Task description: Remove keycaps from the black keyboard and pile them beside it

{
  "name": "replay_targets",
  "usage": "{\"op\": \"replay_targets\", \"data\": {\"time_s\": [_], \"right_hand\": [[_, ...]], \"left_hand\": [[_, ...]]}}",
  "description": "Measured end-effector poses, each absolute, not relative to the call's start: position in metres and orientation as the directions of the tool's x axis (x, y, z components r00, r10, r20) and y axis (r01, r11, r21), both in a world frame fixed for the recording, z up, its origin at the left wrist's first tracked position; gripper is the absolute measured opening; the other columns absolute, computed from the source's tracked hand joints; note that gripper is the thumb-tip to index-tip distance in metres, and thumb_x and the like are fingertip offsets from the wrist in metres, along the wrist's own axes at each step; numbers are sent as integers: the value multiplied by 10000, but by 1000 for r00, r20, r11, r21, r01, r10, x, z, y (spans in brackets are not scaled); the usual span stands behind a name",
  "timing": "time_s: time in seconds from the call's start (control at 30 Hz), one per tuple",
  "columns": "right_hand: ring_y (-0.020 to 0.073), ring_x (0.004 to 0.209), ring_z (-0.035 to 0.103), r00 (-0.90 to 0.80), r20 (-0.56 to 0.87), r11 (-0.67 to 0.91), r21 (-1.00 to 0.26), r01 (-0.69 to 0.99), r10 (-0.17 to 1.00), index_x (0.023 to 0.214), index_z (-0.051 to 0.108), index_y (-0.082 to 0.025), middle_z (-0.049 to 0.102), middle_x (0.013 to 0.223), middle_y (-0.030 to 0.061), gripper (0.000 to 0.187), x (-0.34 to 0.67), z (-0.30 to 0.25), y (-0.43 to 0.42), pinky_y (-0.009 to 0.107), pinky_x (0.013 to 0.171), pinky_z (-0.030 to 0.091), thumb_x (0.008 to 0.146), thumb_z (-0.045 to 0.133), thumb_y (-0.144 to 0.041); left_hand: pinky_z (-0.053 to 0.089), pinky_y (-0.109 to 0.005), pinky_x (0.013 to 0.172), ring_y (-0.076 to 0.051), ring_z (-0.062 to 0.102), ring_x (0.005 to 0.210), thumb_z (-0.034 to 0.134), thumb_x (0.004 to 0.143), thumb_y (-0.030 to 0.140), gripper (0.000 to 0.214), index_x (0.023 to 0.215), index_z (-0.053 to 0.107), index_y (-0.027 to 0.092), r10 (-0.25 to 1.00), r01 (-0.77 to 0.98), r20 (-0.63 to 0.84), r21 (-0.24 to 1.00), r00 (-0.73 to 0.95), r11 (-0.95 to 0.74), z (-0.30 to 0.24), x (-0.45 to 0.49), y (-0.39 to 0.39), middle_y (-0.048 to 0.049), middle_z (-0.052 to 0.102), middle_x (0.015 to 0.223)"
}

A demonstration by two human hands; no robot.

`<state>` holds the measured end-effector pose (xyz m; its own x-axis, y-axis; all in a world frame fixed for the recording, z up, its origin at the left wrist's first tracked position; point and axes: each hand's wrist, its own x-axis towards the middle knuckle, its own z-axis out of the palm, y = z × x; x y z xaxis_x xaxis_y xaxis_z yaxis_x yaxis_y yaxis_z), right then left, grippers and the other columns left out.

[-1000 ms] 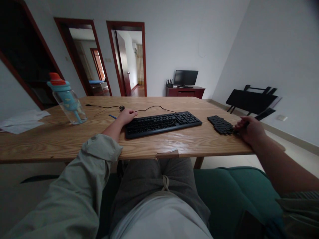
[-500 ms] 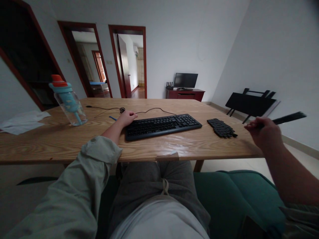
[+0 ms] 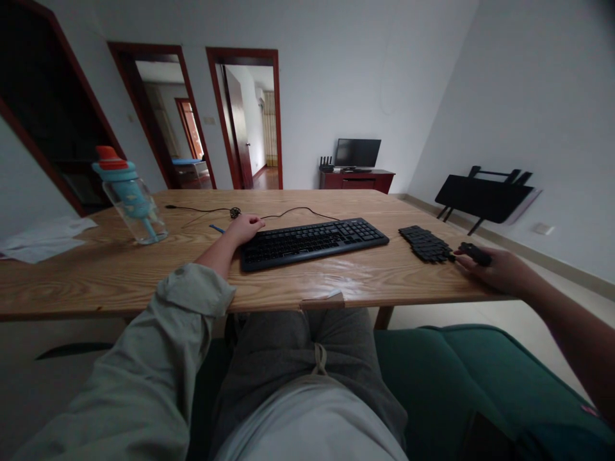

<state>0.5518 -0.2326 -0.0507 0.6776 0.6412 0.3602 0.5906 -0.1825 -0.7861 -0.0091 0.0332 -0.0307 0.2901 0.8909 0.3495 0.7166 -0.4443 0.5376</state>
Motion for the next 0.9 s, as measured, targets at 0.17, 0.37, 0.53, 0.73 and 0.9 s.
{"op": "replay_targets", "data": {"time_s": [0.17, 0.37, 0.53, 0.73, 0.9], "right_hand": [[205, 584, 584, 493, 333, -292, -500, 815, 804, 861, 771, -322, 688, 730, 53, 353, 568, -64, -230, 354, 602, 429, 539, 894, -245], [223, 644, 624, 462, 349, -274, -471, 839, 815, 841, 757, -297, 708, 758, 65, 294, 570, -63, -235, 358, 622, 455, 571, 872, -317], [298, 787, 672, 456, 301, -300, -444, 844, 838, 947, 760, -241, 735, 881, 103, 402, 580, -58, -238, 439, 763, 498, 617, 742, -470], [317, 960, 670, 396, 192, -306, -374, 875, 898, 1069, 737, -231, 726, 1070, 90, 558, 586, -61, -234, 421, 882, 487, 680, 601, -607], [310, 995, 662, 384, 201, -294, -368, 882, 901, 1040, 738, -232, 710, 1128, 86, 539, 582, -62, -232, 393, 881, 493, 679, 614, -613]], "left_hand": [[408, -305, 670, -230, 603, 746, 545, 779, 474, 355, 804, 734, 175, 882, 716, 368, 527, 293, -458, -29, -9, 32, -58, 697, 762], [426, -310, 696, -238, 620, 784, 559, 785, 464, 348, 815, 739, 167, 876, 705, 384, 534, 291, -467, -30, -9, 31, -72, 714, 796], [436, -305, 715, -233, 620, 794, 558, 786, 466, 360, 825, 738, 157, 883, 705, 367, 542, 292, -458, -28, -7, 28, -67, 721, 809], [436, -304, 718, -230, 619, 792, 560, 787, 446, 344, 821, 740, 155, 884, 711, 368, 536, 289, -455, -27, -7, 27, -62, 718, 798], [433, -303, 715, -224, 608, 761, 560, 785, 449, 343, 811, 738, 157, 884, 708, 370, 541, 285, -455, -27, -7, 27, -59, 709, 777]]}}
